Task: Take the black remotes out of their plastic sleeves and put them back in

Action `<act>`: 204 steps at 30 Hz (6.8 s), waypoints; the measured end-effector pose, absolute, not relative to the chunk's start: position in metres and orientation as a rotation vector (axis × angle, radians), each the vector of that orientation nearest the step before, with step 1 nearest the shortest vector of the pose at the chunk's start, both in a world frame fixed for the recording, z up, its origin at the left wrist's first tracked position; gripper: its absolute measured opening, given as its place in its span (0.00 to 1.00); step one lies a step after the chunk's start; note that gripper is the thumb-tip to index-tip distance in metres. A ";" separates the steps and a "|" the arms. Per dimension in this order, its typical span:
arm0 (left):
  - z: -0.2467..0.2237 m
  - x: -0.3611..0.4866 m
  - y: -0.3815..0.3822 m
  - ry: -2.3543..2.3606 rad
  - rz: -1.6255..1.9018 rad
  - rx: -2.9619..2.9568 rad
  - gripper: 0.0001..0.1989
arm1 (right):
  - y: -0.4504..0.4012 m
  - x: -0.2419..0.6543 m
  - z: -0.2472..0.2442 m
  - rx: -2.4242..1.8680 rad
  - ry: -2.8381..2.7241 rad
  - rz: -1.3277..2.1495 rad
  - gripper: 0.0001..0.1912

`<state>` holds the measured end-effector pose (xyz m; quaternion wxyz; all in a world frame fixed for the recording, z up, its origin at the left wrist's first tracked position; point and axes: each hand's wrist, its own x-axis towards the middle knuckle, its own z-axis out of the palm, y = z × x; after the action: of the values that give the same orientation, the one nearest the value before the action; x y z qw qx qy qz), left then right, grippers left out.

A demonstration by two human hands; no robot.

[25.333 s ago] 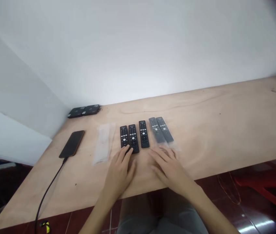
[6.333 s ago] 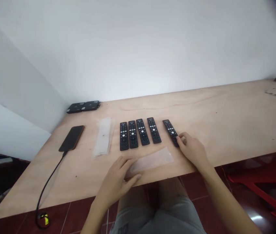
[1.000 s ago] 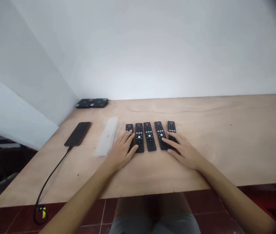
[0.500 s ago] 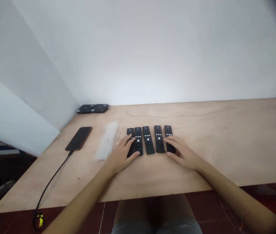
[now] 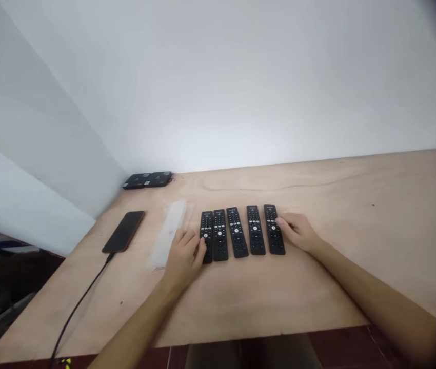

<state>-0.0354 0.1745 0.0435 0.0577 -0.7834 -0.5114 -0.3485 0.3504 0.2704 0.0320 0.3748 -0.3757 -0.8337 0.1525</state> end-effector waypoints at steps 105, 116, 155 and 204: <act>0.051 0.017 0.096 -2.706 -1.837 -2.771 0.25 | 0.134 0.302 0.046 -0.897 -2.461 0.639 0.27; 0.049 0.012 0.100 -2.654 -1.737 -2.748 0.25 | 0.134 0.305 0.044 -0.873 -2.413 0.698 0.25; 0.058 -0.041 0.078 -1.766 -1.393 -2.819 0.21 | 0.131 0.309 0.051 -0.862 -2.305 0.848 0.24; 0.046 -0.022 0.090 -1.329 -1.209 -2.972 0.19 | 0.132 0.293 0.049 -0.710 -2.427 0.662 0.26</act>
<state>-0.0217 0.0896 0.0457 -0.1648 -0.8441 -0.3773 -0.3434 0.2926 0.1320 0.0493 0.2608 -0.2622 -0.8963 0.2447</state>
